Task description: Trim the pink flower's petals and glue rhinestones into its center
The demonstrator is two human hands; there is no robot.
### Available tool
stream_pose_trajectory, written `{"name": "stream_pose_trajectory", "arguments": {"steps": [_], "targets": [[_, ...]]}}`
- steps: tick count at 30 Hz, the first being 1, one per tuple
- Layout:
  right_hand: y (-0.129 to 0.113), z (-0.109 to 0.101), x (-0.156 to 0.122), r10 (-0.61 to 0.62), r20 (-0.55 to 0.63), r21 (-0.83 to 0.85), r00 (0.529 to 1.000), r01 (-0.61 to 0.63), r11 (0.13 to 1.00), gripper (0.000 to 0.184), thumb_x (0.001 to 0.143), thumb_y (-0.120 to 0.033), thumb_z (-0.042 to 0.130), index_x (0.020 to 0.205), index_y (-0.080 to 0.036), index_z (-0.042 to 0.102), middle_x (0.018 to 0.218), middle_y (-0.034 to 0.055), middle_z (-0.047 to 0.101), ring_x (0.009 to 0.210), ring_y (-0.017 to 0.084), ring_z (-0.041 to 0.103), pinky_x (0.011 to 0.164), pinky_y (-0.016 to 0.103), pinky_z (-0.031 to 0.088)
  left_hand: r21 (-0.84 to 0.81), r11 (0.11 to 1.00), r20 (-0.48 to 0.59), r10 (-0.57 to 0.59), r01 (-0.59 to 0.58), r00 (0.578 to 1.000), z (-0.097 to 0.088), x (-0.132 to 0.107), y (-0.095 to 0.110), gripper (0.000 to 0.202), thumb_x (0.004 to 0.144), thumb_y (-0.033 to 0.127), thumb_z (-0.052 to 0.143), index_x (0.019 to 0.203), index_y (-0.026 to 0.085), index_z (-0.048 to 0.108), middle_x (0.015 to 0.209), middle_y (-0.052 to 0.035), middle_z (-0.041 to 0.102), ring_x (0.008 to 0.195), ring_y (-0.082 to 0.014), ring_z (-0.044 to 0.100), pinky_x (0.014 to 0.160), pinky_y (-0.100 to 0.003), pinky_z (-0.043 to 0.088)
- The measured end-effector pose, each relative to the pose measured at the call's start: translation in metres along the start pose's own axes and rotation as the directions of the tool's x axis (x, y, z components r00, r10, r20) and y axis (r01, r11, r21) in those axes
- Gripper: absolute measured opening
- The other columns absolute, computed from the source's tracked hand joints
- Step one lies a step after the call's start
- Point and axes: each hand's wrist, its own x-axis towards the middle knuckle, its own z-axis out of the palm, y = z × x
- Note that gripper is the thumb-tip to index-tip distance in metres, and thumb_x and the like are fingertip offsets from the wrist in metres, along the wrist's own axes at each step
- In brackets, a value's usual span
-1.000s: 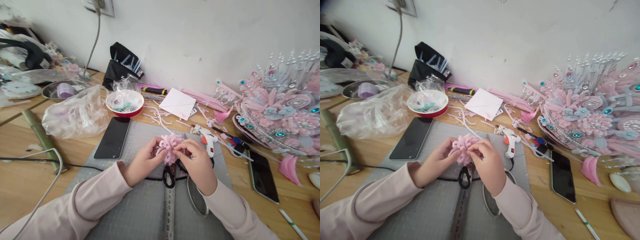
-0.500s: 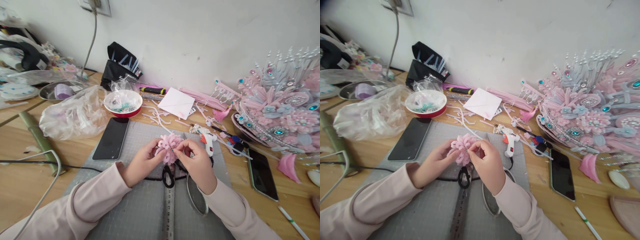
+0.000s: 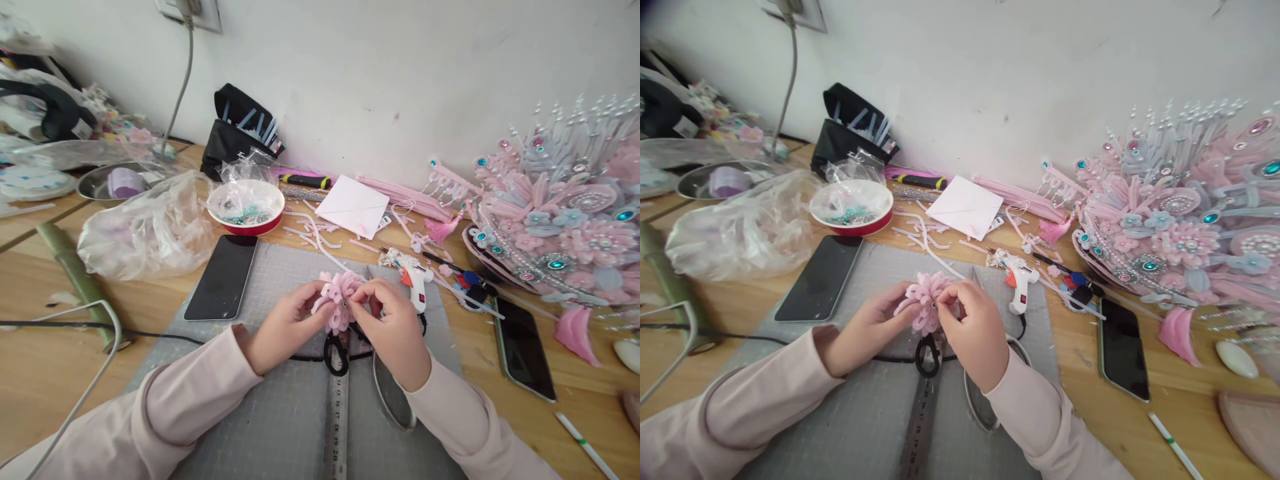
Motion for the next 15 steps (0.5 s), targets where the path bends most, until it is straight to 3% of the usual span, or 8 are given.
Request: {"name": "stream_pose_trajectory", "arguments": {"steps": [9,15], "targets": [[-0.0008,0.0002,-0.004,0.08,-0.004,0.128,0.997,-0.079,0.989,0.011,0.075,-0.013,0.054,0.067,-0.02,0.051,0.064,-0.0037,0.051,0.056,0.01,0.044,0.055,0.022,0.037,-0.058,0.997,-0.014,-0.052,0.051,0.999,0.0,0.0011,-0.0025,0.021,0.077,0.033,0.053,0.088,0.016,0.058,0.083,-0.0019,0.061,0.078,-0.0155,0.054,0.072,-0.025,0.043],[0.0032,-0.0033,-0.0047,0.081,-0.063,0.22,0.995,-0.065,0.973,0.007,0.081,-0.017,0.049,0.082,-0.02,0.055,0.074,-0.0005,0.056,0.068,0.012,0.051,0.062,0.023,0.041,-0.102,0.992,-0.063,-0.077,0.07,0.995,-0.0017,0.0043,-0.0079,0.024,0.077,0.038,0.052,0.088,0.016,0.057,0.086,-0.0023,0.063,0.081,-0.0169,0.055,0.074,-0.027,0.043]]}}
